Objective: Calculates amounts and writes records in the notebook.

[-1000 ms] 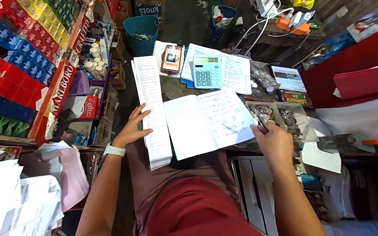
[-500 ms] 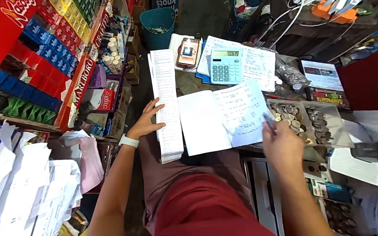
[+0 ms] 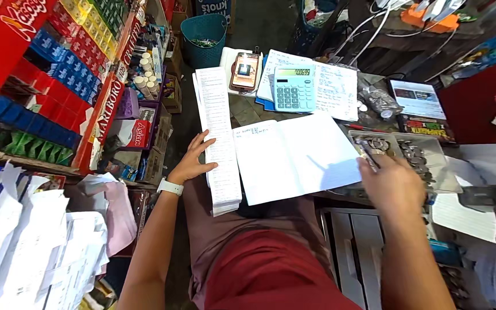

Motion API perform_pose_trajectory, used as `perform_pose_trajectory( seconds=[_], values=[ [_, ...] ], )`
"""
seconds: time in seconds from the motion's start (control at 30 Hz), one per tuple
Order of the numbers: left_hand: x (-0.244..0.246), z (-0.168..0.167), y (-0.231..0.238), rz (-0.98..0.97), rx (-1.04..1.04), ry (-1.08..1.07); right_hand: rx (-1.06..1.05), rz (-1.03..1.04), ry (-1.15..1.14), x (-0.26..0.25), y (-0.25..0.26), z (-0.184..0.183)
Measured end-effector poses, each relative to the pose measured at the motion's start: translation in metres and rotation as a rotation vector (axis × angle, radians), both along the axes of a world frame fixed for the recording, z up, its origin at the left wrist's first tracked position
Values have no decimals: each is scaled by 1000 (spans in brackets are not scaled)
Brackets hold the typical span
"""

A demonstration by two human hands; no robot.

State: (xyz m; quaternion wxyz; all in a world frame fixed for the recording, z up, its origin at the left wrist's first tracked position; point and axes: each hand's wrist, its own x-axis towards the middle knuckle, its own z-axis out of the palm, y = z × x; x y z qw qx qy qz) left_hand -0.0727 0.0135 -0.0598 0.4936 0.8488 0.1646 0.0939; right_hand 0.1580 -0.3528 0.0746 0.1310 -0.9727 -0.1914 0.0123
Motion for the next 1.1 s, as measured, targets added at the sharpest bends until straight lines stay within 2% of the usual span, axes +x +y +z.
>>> perform_pose_trajectory(
  seconds=[0.1,0.23,0.37,0.47,0.77,0.97,1.03,1.1],
  values=[
    [1,1,-2,4,-2,-1,-78,-88,90,12,-9,-1],
    [3,4,-3,-3,0,4,-47,-91,99,4,-7,-6],
    [2,3,-2,-4,4,-9,11,-43,38,-11,-13,1],
    [0,3,-2,-7,-7,-5,64,26,82,-28,-16,4],
    [3,2,-3,-3,2,7,-85,57,216,-33,-31,-20],
    [4,7,-7,-1,8,18,-176,77,148,-36,-28,-31],
    [2,7,-11,10,48,5,-136,64,100,-40,-21,-19],
    [-1,4,-16,33,86,-5,-12,113,-4,-44,-14,-8]
  ],
)
